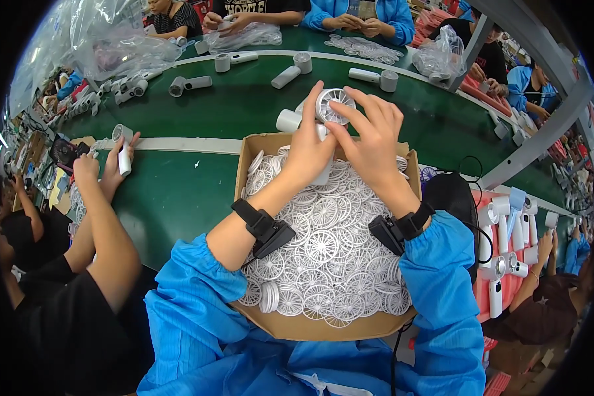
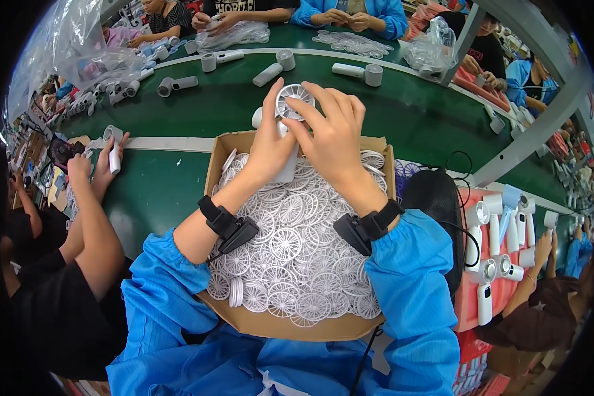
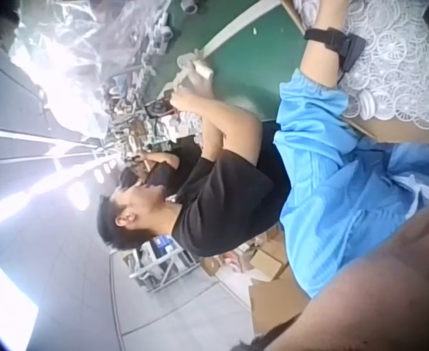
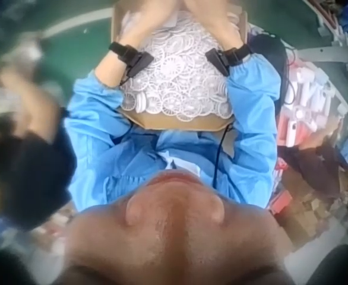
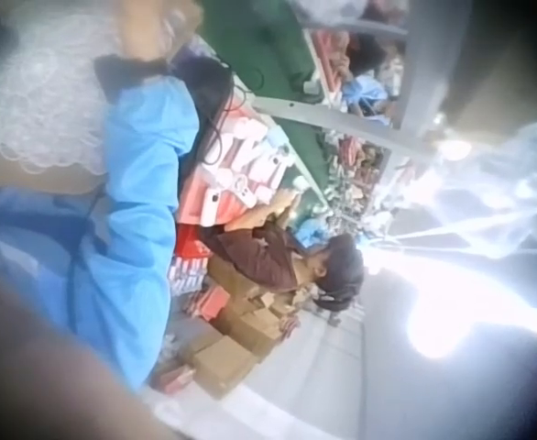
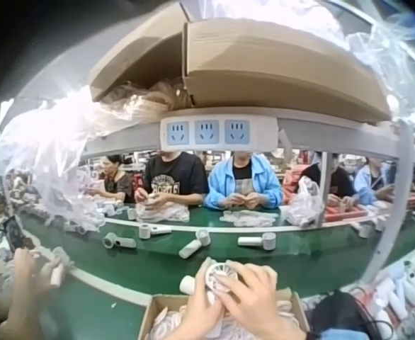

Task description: The person picks up a fan body and a fan cover by hand, presses the cover onto the body, and places the assembled fan onto the conveyor belt, repeating the process several times.

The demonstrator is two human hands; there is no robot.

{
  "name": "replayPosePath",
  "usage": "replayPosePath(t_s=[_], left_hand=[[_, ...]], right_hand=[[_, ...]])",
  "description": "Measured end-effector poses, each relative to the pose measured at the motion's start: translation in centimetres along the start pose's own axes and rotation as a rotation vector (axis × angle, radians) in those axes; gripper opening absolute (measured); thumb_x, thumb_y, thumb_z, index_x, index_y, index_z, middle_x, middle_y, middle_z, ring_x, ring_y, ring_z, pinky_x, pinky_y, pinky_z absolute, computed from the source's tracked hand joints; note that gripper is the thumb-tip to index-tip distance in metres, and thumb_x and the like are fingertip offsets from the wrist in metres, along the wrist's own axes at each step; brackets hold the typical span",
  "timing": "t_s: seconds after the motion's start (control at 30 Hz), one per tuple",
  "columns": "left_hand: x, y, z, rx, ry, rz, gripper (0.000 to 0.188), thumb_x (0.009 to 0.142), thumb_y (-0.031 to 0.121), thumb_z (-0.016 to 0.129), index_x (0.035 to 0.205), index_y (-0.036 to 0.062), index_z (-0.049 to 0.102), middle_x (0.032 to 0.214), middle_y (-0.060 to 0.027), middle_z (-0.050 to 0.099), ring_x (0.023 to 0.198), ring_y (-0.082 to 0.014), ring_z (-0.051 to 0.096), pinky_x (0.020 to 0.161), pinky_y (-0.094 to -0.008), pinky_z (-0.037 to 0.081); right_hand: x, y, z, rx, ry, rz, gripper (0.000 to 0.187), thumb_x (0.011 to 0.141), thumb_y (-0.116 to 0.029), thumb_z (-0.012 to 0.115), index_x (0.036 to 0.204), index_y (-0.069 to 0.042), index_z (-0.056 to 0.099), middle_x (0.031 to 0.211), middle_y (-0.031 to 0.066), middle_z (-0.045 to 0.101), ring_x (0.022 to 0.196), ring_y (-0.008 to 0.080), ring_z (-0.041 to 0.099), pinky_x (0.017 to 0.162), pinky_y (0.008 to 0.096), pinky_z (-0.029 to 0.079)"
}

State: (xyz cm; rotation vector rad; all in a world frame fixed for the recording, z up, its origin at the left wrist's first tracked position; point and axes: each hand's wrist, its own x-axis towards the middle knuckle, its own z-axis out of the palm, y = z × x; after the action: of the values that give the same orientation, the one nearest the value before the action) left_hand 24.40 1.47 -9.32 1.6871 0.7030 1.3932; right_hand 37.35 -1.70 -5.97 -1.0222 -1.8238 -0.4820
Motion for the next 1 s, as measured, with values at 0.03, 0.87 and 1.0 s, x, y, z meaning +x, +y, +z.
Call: replayPosePath(t_s=[0.03,0.87,1.0], left_hand=[[-0.2,0.0,0.1,-0.006,0.007,-0.031,0.072,0.085,-0.002,0.050,0.147,0.0131,0.017,0.126,-0.0222,0.048,0.101,-0.0292,0.060,0.080,-0.0342,0.050],[1.6,1.6,0.1,-0.273,-0.005,-0.471,0.062,0.097,0.023,0.049,0.148,0.0148,0.016,0.087,-0.0074,0.060,0.063,-0.0157,0.059,0.050,-0.0265,0.049],[1.8,-0.6,-1.5,-0.287,0.220,-0.302,0.054,0.093,0.017,0.054,0.142,0.0073,0.032,0.092,-0.0106,0.063,0.075,-0.0227,0.062,0.069,-0.0335,0.051]], right_hand=[[0.0,-0.1,0.0,-0.041,-0.008,-0.004,0.030,0.072,-0.019,0.074,0.102,-0.013,0.070,0.120,0.0063,0.060,0.108,0.0269,0.050,0.095,0.0425,0.032],[-0.9,2.3,2.1,1.242,-0.029,0.879,0.031,0.093,-0.021,0.057,0.119,-0.006,0.055,0.098,0.0077,0.064,0.089,0.0149,0.060,0.077,0.0295,0.048],[-1.5,3.1,2.4,0.709,-0.006,0.881,0.024,0.091,-0.022,0.057,0.107,-0.004,0.061,0.087,0.0093,0.066,0.077,0.0188,0.063,0.069,0.0322,0.049]])
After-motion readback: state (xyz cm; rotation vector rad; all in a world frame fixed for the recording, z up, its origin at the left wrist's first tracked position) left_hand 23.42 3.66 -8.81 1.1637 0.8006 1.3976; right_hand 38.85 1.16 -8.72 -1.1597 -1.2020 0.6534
